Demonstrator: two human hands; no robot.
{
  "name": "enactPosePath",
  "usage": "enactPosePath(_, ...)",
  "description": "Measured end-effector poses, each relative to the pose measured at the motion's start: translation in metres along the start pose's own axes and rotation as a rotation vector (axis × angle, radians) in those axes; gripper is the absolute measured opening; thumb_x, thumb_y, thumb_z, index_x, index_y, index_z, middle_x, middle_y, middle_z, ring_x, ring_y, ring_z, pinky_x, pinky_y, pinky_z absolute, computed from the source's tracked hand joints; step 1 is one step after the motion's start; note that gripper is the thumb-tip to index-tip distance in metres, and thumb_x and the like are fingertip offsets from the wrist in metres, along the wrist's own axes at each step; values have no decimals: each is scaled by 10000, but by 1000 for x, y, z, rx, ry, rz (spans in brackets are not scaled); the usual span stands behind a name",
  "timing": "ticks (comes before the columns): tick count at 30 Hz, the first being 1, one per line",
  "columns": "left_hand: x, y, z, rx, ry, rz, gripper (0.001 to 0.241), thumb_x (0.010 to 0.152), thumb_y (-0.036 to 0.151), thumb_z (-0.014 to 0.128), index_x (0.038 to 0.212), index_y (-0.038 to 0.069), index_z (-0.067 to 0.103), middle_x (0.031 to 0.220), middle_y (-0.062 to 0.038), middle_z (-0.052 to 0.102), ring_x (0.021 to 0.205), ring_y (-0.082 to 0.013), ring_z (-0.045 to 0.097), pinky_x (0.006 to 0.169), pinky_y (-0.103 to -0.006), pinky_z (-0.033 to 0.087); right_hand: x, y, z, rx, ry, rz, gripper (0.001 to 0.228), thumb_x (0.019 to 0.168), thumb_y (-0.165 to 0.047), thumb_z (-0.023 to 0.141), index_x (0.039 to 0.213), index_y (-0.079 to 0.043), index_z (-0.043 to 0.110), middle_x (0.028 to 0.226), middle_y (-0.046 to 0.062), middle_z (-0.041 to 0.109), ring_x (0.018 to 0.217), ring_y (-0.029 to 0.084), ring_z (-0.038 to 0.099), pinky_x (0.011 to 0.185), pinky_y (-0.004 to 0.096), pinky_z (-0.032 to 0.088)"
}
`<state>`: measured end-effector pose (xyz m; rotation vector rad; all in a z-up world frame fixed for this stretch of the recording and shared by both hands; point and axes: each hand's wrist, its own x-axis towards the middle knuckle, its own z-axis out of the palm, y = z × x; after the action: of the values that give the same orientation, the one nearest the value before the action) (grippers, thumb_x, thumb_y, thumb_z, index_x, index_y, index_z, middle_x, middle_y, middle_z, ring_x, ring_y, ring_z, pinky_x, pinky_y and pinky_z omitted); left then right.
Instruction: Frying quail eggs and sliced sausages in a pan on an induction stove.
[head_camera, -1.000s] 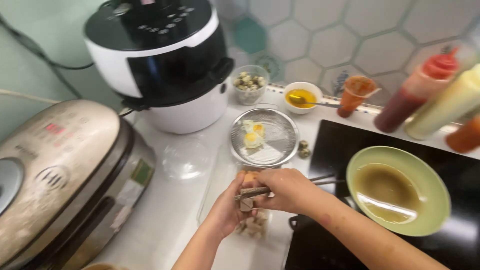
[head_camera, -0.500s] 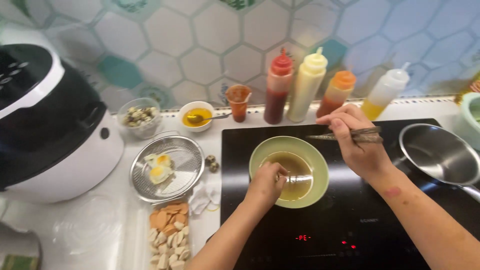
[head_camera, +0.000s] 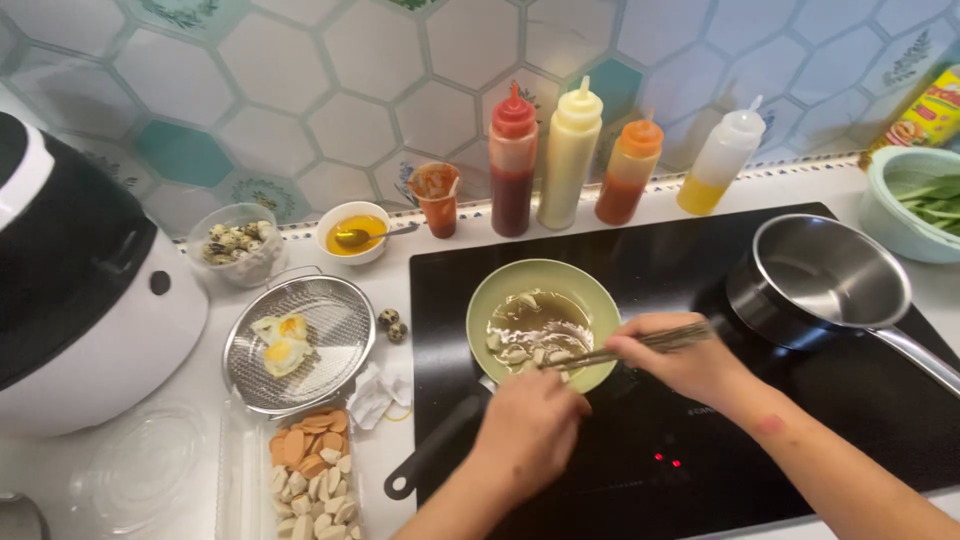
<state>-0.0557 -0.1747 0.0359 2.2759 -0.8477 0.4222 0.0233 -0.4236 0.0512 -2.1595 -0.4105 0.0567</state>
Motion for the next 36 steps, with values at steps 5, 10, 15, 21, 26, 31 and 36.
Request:
enactPosePath(5,-17,26,73,-72,-191,165,236,877,147,703,1110,115,726,959,-78,610,928,-290,588,785,-416,451,14,-6,0,-15,66,21,227,904,-231,722,996,-39,800,784,28,784,652,83,708,606,250,571)
enactPosePath(10,-10,34,131,29,-326,264,236,898,226,667,1106,136,733,1008,-99,608,972,-286,573,810,-410,440,17,-12,-23,168,100,180,272,946,-260,691,1037,-30,802,833,44,785,686,98,698,641,260,573)
enactPosePath(15,-1,40,158,312,-566,290,299,859,205,612,1129,173,735,1029,-88,604,1017,-266,559,857,-378,426,8,-6,-37,79,122,203,286,955,-276,671,1048,-33,790,826,52,781,688,114,719,650,258,574)
enactPosePath(21,-9,39,144,100,-275,246,399,872,224,694,1254,110,704,1018,-98,608,994,-282,573,869,-406,434,9,19,-27,115,206,125,247,936,-230,698,1070,-50,800,860,61,795,762,105,715,707,251,576)
enactPosePath(26,-18,8,37,-5,-65,40,342,808,169,751,1138,115,678,1037,-113,622,1010,-315,593,872,-445,456,37,40,15,160,249,-17,227,950,-201,703,1098,-41,767,956,45,790,846,100,718,765,245,582)
enactPosePath(31,-60,-47,-41,194,50,-356,231,789,234,761,941,89,666,985,-132,622,950,-356,607,805,-469,464,45,21,40,179,109,-143,236,981,-169,672,1133,-17,770,970,70,780,884,124,706,793,262,563)
enactPosePath(36,-95,-91,-60,257,132,-543,307,922,354,629,1077,102,709,1042,-88,685,1032,-314,629,889,-446,471,32,-15,28,327,-64,95,249,923,-184,670,1048,-1,784,913,65,820,797,121,781,754,278,655)
